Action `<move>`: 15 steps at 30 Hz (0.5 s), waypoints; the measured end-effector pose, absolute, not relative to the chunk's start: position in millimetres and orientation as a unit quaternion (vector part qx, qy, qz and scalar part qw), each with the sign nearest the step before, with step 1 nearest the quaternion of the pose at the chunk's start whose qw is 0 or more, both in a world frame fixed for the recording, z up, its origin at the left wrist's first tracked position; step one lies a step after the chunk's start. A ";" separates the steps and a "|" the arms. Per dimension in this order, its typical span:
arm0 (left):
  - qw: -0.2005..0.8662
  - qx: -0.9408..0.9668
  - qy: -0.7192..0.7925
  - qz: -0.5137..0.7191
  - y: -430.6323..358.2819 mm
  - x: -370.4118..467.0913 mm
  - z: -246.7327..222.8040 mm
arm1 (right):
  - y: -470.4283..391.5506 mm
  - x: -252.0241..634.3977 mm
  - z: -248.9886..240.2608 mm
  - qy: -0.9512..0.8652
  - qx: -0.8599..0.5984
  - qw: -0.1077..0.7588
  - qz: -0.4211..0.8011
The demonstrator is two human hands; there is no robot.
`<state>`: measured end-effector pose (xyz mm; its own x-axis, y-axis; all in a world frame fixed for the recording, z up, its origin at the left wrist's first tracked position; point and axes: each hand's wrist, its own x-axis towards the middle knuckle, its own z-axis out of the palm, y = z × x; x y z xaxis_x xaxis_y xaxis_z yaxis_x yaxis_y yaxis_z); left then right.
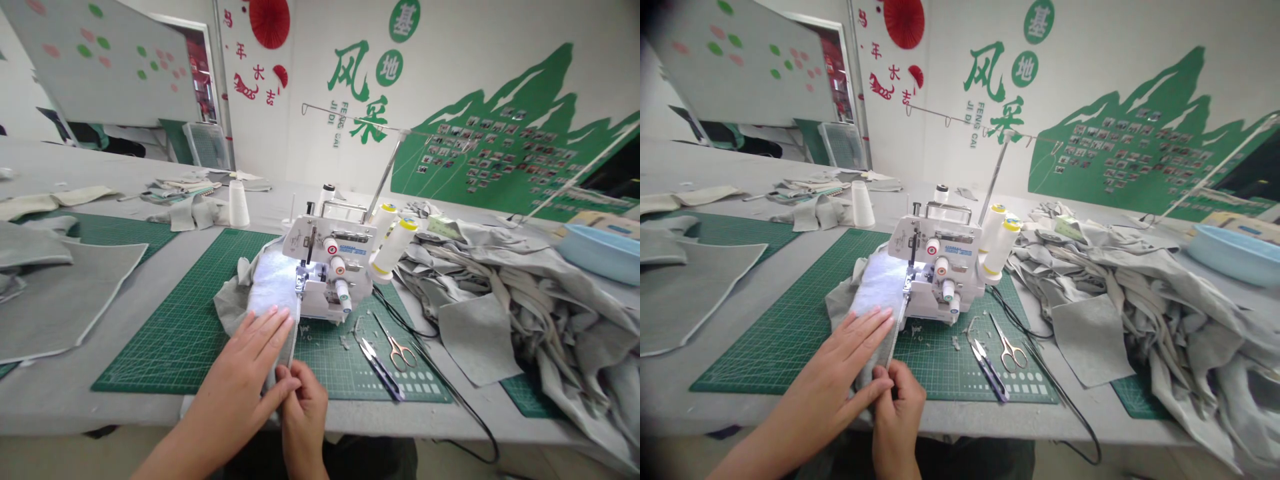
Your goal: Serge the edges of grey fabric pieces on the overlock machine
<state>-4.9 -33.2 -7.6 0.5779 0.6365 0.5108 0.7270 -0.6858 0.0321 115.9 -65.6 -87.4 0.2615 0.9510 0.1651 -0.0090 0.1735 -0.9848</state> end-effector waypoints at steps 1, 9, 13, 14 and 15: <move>0.092 -0.884 -0.387 -0.246 -32.2 -4.5 -7.7 | -65.7 116.0 -87.3 -0.463 -0.510 0.611 0.391; 0.094 -0.882 -0.397 -0.237 -22.0 -2.5 -8.0 | -66.1 115.2 -87.3 -0.468 -0.500 0.610 0.398; 0.091 -0.879 -0.401 -0.241 -19.3 -1.6 -7.6 | -65.0 113.9 -88.1 -0.463 -0.501 0.611 0.401; 0.090 -0.878 -0.402 -0.242 -18.9 -1.2 -7.3 | -64.6 113.7 -88.5 -0.463 -0.501 0.611 0.402; 0.089 -0.878 -0.403 -0.244 -18.3 -0.8 -7.1 | -64.3 113.7 -89.0 -0.463 -0.501 0.611 0.402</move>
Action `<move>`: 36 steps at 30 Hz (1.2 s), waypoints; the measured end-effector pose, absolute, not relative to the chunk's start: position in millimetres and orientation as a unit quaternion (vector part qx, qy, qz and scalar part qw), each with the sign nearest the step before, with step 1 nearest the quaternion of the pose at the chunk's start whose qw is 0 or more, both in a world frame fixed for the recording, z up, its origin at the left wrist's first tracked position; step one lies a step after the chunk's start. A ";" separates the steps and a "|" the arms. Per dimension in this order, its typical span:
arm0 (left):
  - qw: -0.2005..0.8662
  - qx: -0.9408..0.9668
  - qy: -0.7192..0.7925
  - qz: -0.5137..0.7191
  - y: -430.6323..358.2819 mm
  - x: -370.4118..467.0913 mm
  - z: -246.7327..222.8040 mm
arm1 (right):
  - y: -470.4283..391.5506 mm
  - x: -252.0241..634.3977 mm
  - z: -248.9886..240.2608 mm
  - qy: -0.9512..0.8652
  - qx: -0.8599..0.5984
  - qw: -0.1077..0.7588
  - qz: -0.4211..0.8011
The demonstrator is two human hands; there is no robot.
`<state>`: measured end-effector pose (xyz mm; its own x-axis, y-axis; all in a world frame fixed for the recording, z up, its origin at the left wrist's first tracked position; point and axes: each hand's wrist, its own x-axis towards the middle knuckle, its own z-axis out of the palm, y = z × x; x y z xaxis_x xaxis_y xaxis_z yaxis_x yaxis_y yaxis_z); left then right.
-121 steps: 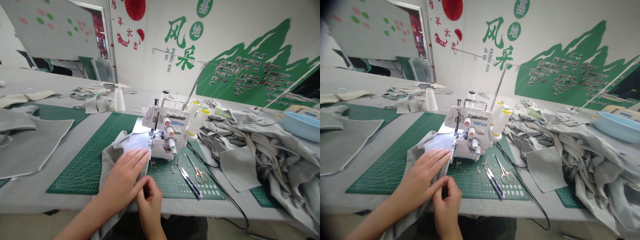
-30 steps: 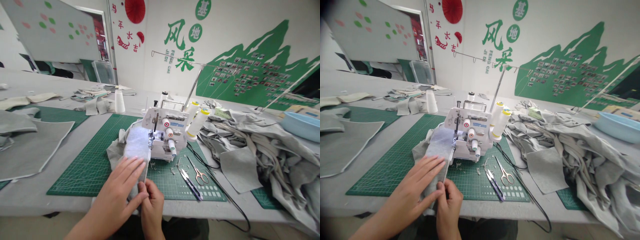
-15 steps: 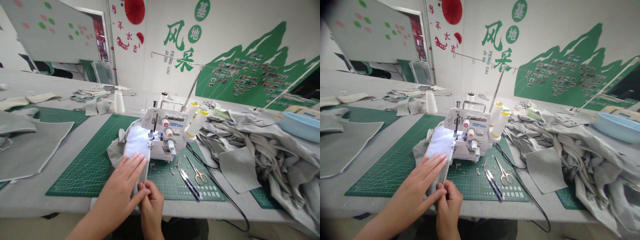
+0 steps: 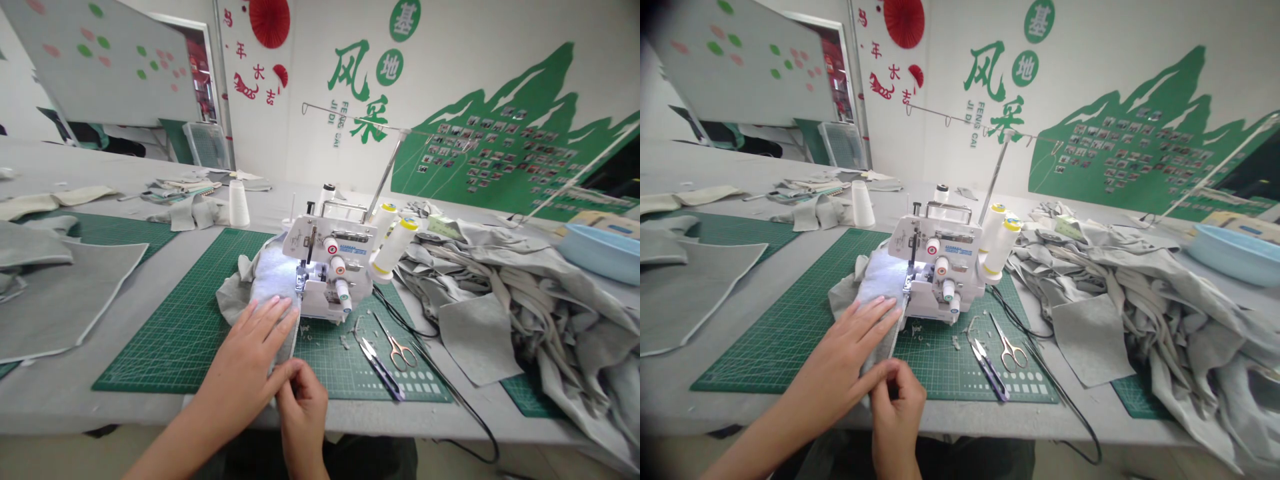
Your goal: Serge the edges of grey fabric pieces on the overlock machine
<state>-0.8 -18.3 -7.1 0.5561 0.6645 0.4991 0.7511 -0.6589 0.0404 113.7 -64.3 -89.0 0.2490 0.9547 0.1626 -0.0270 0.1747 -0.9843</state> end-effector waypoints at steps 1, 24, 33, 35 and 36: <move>0.089 -0.877 -0.404 -0.246 -17.7 -0.3 -6.8 | -63.9 113.6 -89.5 -0.462 -0.502 0.612 0.401; 0.083 -0.878 -0.381 -0.278 -37.9 -8.5 -9.2 | -63.9 116.4 -88.0 -0.477 -0.488 0.597 0.422; 0.075 -0.875 -0.396 -0.269 -34.2 -4.3 -13.9 | -62.3 117.1 -84.8 -0.451 -0.499 0.605 0.426; 0.071 -0.874 -0.398 -0.270 -31.5 -4.2 -14.0 | -61.3 116.3 -83.7 -0.447 -0.497 0.610 0.425; 0.068 -0.874 -0.400 -0.268 -30.4 -4.1 -14.0 | -60.8 115.9 -83.0 -0.445 -0.496 0.612 0.425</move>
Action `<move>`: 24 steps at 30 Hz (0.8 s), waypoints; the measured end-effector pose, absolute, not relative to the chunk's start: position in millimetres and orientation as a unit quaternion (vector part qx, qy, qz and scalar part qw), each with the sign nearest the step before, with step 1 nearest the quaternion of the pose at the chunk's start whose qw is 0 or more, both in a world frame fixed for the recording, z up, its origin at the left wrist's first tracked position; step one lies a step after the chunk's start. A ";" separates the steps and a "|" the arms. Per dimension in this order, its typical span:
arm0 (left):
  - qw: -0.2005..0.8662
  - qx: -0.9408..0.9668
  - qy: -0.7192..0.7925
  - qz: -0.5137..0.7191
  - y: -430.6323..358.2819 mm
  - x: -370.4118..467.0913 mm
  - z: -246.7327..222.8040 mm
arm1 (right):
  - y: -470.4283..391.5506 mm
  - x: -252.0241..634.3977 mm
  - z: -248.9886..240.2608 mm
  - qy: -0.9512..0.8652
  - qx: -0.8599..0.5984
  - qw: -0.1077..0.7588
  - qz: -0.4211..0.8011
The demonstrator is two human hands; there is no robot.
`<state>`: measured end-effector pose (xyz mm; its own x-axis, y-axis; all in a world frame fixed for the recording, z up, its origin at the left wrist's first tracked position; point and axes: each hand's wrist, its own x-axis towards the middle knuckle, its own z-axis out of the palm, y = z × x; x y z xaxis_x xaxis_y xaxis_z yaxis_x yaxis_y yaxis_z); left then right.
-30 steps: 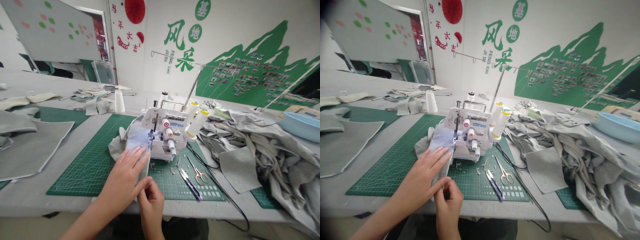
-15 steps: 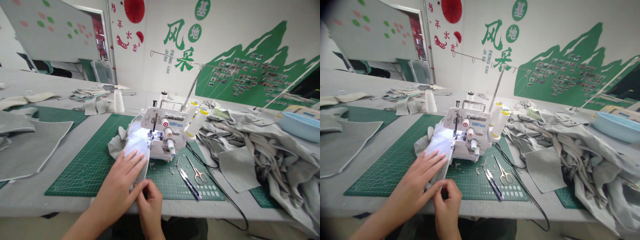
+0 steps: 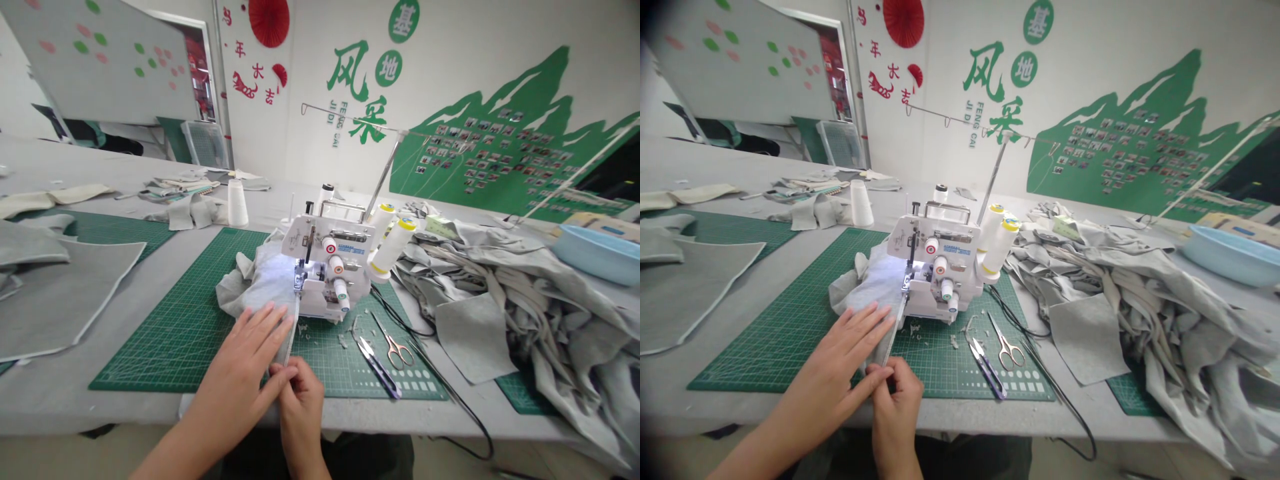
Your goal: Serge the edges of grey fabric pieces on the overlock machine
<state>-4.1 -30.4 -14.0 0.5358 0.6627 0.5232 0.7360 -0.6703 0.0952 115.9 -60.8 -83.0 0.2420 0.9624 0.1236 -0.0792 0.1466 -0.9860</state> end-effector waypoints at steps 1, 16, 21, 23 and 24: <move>0.066 -0.873 -0.402 -0.266 -29.3 -4.0 -13.9 | -60.3 115.6 -82.1 -0.443 -0.494 0.615 0.426; 0.048 -0.868 -0.418 -0.265 -17.6 -1.1 -6.5 | -55.3 112.7 -76.7 -0.422 -0.474 0.623 0.458; 0.057 -0.867 -0.422 -0.259 -13.4 0.3 -6.5 | -53.9 111.8 -76.4 -0.411 -0.466 0.639 0.455; 0.060 -0.866 -0.424 -0.259 -10.8 1.5 -6.7 | -52.9 111.5 -75.5 -0.399 -0.462 0.648 0.455; 0.061 -0.866 -0.425 -0.258 -9.3 2.1 -6.6 | -52.3 111.5 -75.0 -0.393 -0.461 0.652 0.456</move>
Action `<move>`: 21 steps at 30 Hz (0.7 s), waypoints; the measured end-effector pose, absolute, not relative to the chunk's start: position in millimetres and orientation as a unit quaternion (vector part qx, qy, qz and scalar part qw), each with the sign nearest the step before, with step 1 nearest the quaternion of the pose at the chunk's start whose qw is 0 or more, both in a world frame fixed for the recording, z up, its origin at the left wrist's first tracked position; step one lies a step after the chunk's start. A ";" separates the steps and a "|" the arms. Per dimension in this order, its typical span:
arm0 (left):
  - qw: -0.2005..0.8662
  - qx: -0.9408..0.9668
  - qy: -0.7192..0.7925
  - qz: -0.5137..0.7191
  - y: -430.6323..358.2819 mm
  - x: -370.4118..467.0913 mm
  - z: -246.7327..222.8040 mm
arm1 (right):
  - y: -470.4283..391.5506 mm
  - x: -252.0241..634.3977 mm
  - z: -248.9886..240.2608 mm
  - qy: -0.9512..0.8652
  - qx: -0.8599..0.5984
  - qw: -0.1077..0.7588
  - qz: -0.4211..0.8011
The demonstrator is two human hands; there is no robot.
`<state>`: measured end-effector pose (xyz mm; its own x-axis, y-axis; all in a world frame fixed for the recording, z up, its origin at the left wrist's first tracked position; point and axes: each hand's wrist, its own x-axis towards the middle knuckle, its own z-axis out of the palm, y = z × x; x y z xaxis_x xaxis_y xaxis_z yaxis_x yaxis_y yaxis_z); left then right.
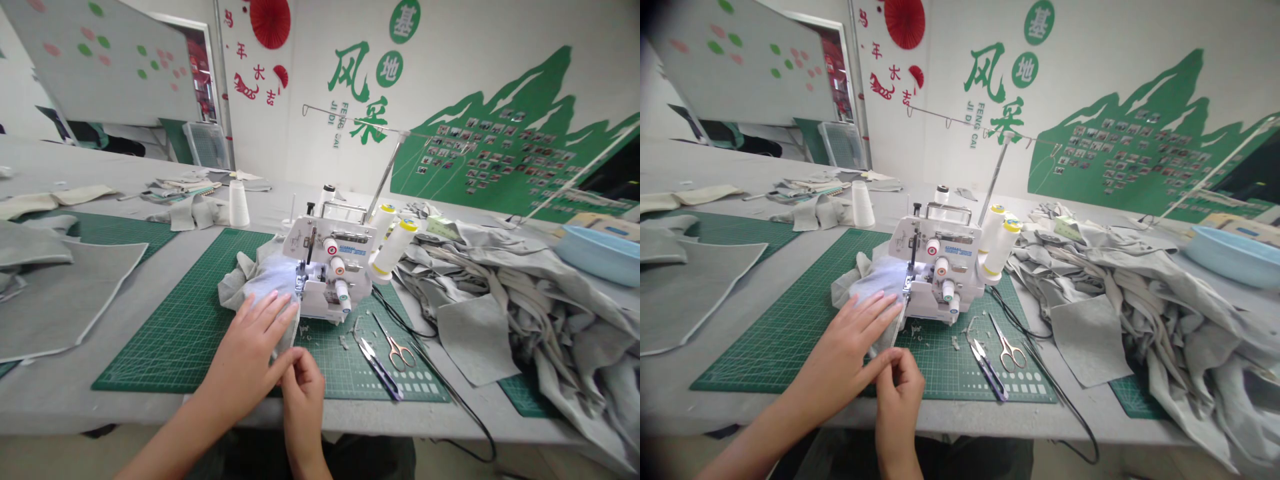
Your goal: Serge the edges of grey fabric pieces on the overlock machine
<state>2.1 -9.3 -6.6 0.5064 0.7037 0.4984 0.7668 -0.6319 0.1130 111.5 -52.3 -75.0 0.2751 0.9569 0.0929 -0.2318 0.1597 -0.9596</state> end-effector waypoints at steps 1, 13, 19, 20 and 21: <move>0.063 -0.866 -0.425 -0.257 -7.9 2.7 -6.3 | -51.8 111.4 -74.4 -0.388 -0.460 0.655 0.457; 0.058 -0.880 -0.386 -0.269 -20.1 -10.6 -5.5 | -47.1 114.3 -74.0 -0.388 -0.445 0.668 0.453; 0.062 -0.891 -0.362 -0.267 -31.6 -18.9 -6.9 | -44.8 114.3 -71.9 -0.348 -0.421 0.669 0.505; 0.066 -0.891 -0.362 -0.264 -31.5 -19.5 -7.0 | -44.0 114.1 -71.6 -0.343 -0.417 0.671 0.508; 0.071 -0.892 -0.363 -0.261 -31.2 -19.8 -7.0 | -43.2 113.9 -71.2 -0.338 -0.415 0.673 0.511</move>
